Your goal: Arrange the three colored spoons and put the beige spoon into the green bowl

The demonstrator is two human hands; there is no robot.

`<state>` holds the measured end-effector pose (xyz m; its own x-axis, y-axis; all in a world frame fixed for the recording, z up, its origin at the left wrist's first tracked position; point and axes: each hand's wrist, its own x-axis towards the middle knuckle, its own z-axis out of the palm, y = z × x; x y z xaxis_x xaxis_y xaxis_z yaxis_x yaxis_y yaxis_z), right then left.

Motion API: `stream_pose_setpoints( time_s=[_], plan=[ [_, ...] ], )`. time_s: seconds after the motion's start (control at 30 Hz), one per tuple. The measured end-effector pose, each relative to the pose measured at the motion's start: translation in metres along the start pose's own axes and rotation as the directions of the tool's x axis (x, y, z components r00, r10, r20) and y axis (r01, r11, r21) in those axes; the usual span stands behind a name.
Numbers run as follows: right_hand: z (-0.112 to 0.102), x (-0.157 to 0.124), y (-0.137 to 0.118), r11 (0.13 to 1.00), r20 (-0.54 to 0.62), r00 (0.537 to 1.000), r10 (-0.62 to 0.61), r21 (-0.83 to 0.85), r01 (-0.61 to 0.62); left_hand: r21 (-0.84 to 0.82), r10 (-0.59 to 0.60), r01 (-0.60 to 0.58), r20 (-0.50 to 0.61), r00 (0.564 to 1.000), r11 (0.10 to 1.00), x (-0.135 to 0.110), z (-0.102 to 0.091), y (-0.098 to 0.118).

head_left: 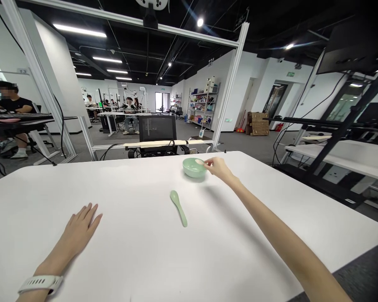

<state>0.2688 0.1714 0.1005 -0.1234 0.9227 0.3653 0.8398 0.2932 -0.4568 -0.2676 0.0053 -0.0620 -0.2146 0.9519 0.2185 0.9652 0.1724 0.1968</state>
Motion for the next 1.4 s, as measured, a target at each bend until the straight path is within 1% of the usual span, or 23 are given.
stream_pose_setpoints(
  time_s=[0.1,0.2,0.27,0.37,0.47,0.53,0.77,0.93,1.03,1.1,1.13,1.2,1.3,1.37,1.4],
  plan=[
    [0.000,-0.050,0.006,0.998,-0.044,0.999,0.011,0.066,-0.008,-0.001,0.008,-0.008,0.002,1.000,1.000,0.001,0.002,-0.001],
    [0.012,-0.092,0.017,0.998,-0.040,0.999,0.004,0.059,-0.002,0.012,0.008,-0.008,0.013,1.000,1.000,0.001,0.003,-0.002],
    [0.022,-0.111,0.027,0.998,-0.020,1.000,0.010,0.061,-0.009,0.021,0.006,-0.006,0.022,1.000,1.000,0.001,0.003,-0.002],
    [0.035,-0.125,0.042,0.995,-0.019,0.999,0.046,0.084,-0.044,0.032,0.002,-0.002,0.021,1.000,0.999,0.002,0.002,-0.003],
    [0.043,-0.131,0.052,0.993,-0.050,0.997,0.052,0.109,-0.046,0.035,0.013,-0.015,0.030,0.999,0.999,0.003,0.001,-0.004],
    [0.045,-0.132,0.054,0.993,-0.052,0.998,0.041,0.115,-0.035,0.033,0.018,-0.019,0.033,0.999,0.999,0.003,0.001,-0.004],
    [0.045,-0.133,0.050,0.992,-0.050,0.998,0.040,0.121,-0.034,0.026,-0.003,0.002,0.019,1.000,1.000,0.002,0.000,-0.003],
    [0.047,-0.135,0.051,0.992,-0.035,0.998,0.061,0.109,-0.057,0.033,0.007,-0.007,0.007,1.000,0.999,0.003,0.002,-0.005],
    [0.045,-0.130,0.057,0.995,-0.054,0.995,0.080,0.069,-0.076,0.041,0.027,-0.026,-0.016,1.000,0.999,0.004,0.006,-0.010],
    [0.039,-0.123,0.065,0.996,-0.100,0.991,0.085,-0.010,-0.086,0.045,0.045,-0.043,-0.040,0.998,0.998,0.004,0.009,-0.012],
    [0.035,-0.118,0.070,0.992,-0.128,0.988,0.091,-0.077,-0.101,0.047,0.052,-0.050,-0.048,0.997,0.998,0.004,0.010,-0.013],
    [0.024,-0.110,0.082,0.952,-0.173,0.976,0.132,-0.253,-0.173,0.046,0.052,-0.050,-0.054,0.997,0.998,0.004,0.010,-0.013],
    [0.011,-0.103,0.101,0.801,-0.207,0.939,0.274,-0.491,-0.342,0.031,0.075,-0.072,-0.108,0.991,0.997,0.003,0.005,-0.007],
    [0.006,-0.102,0.110,0.716,-0.195,0.911,0.362,-0.567,-0.406,0.015,0.158,-0.158,-0.185,0.970,0.987,0.002,-0.004,0.002],
    [0.005,-0.103,0.114,0.698,-0.175,0.903,0.392,-0.583,-0.416,0.004,0.213,-0.218,-0.222,0.951,0.976,0.002,-0.010,0.009]
  ],
)
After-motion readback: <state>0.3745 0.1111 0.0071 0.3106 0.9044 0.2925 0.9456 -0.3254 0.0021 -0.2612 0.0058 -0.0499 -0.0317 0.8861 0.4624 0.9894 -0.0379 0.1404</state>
